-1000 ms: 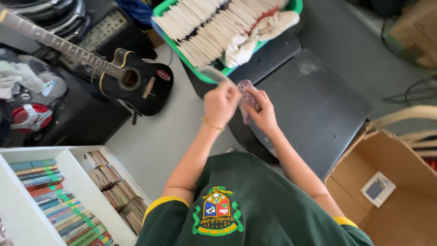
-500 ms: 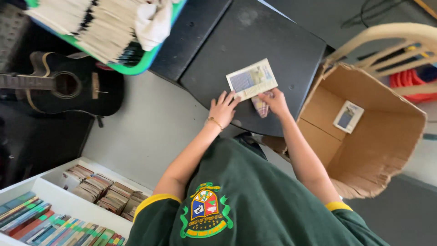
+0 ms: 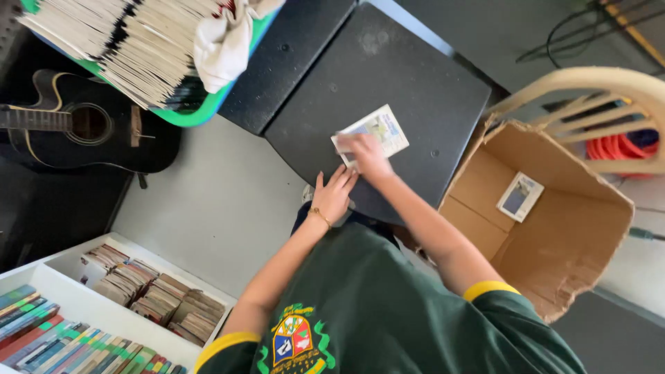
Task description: Cleaning DVD cases with a cloth and placing them into a cardboard box.
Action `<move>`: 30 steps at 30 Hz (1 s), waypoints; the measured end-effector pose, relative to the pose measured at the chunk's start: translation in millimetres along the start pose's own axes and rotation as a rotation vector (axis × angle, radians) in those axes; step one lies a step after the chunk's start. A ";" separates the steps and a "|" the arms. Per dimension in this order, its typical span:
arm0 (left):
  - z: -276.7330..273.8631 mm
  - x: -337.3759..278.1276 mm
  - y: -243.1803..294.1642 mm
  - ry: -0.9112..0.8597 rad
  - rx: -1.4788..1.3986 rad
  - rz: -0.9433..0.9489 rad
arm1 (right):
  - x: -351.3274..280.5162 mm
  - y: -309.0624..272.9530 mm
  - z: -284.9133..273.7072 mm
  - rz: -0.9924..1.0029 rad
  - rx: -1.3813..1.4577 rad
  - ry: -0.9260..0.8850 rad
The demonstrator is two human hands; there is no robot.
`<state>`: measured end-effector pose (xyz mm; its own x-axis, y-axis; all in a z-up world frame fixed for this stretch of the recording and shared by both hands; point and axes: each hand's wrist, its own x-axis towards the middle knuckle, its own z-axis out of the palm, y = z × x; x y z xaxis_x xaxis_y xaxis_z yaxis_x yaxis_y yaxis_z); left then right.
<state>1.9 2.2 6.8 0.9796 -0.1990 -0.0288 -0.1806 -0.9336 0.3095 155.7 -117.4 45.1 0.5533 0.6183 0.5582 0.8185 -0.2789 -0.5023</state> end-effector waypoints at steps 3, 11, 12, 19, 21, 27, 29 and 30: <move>19.6 1.1 -4.3 0.021 0.049 -0.004 | 14.6 65.2 -45.8 -0.007 -0.562 0.030; 41.0 0.6 -9.7 -0.012 0.059 -0.006 | 12.2 0.0 3.7 -0.088 -0.068 0.141; 52.2 -0.6 -12.3 -0.044 0.083 -0.012 | -18.8 0.0 37.5 -0.214 0.017 0.026; 5.5 -0.1 1.1 -0.055 0.048 0.009 | 23.5 89.9 -44.1 0.055 -0.500 0.113; 16.2 0.2 -2.4 -0.067 0.074 -0.011 | 14.0 110.0 -56.1 0.583 -0.368 0.263; 22.4 4.2 -9.6 -0.138 0.083 0.018 | -81.7 12.0 -3.8 0.109 -0.326 -0.190; 21.6 2.8 -14.5 -0.092 0.067 0.065 | -83.4 42.7 -28.1 0.174 -0.407 -0.125; 21.7 5.2 -14.7 -0.042 0.047 0.107 | -83.6 59.9 -44.1 0.232 -0.487 -0.064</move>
<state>7.7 8.5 -18.5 0.9500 -0.3097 -0.0385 -0.2888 -0.9192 0.2678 165.3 -218.2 -2.6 0.7300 0.5394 0.4198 0.6613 -0.7124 -0.2346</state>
